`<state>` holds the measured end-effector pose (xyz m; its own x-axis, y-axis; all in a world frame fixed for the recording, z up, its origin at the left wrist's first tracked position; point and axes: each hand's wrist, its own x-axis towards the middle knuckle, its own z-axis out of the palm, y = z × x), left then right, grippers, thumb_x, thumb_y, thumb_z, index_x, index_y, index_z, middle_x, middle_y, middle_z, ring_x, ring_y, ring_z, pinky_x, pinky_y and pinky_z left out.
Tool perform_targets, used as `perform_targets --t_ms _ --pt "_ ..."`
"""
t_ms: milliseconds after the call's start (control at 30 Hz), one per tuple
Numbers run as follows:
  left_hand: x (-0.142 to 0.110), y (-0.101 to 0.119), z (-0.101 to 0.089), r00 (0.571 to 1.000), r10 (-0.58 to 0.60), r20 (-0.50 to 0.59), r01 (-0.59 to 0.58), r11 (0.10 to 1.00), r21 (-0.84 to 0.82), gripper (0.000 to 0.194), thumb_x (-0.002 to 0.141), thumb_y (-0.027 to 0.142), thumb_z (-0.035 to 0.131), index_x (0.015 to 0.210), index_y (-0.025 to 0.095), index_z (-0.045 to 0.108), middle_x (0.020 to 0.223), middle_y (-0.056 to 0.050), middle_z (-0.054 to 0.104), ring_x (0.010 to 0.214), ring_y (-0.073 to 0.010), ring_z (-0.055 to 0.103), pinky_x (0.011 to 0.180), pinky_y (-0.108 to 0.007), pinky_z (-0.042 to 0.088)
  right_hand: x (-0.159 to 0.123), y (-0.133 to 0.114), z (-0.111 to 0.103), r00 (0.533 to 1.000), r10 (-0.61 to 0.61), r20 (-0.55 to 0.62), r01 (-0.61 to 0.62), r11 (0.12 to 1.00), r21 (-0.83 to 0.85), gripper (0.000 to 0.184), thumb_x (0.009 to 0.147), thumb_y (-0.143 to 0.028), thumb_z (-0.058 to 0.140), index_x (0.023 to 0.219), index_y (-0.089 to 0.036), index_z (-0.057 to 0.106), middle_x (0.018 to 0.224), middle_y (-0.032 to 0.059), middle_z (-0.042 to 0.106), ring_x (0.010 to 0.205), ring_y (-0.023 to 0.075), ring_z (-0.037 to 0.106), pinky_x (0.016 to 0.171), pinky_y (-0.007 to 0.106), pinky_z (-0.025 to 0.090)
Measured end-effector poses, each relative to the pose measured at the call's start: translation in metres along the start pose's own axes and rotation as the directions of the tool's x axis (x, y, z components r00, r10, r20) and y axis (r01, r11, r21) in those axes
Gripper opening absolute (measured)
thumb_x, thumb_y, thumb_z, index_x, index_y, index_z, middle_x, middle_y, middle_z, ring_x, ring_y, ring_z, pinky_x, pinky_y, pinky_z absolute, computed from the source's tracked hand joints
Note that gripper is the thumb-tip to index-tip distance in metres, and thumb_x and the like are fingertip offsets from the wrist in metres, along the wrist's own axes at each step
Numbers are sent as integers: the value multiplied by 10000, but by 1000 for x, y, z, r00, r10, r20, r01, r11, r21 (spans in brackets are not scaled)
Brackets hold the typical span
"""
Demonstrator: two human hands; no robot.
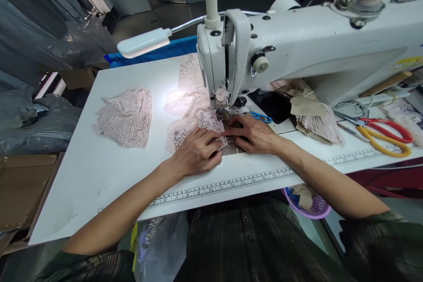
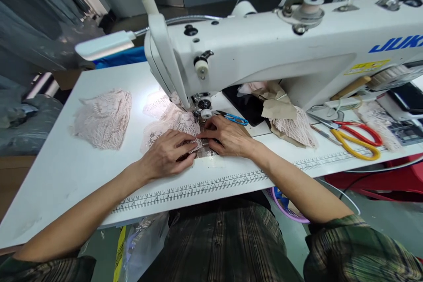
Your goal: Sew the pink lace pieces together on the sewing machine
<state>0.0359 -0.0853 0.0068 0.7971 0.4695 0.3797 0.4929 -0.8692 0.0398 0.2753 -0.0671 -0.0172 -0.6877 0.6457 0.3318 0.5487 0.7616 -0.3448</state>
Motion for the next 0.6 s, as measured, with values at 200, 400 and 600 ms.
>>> perform_targets --t_ms 200,400,600 --pt "3 -2 -3 998 42 47 -42 999 4 234 900 300 542 967 138 697 961 -97 713 828 -208 636 881 -415 495 2 -6 -3 1000 20 1 -20 1000 -18 377 879 -195 519 1208 -264 690 1119 111 584 1013 255 540 873 424 481" --pt "5 -1 -5 997 16 72 -19 999 49 275 893 351 540 927 134 706 919 -93 707 819 -219 637 933 -438 487 2 -9 -1 999 52 10 -52 998 -41 365 903 -204 497 1217 -247 680 1133 109 586 996 247 543 864 410 481" --pt "3 -1 -7 996 -12 85 5 996 84 333 893 369 526 1032 114 688 1013 -114 697 889 -245 636 963 -471 477 5 -12 0 993 113 17 -111 986 -122 371 908 -195 490 1233 -230 666 1113 118 583 924 231 541 796 363 484"
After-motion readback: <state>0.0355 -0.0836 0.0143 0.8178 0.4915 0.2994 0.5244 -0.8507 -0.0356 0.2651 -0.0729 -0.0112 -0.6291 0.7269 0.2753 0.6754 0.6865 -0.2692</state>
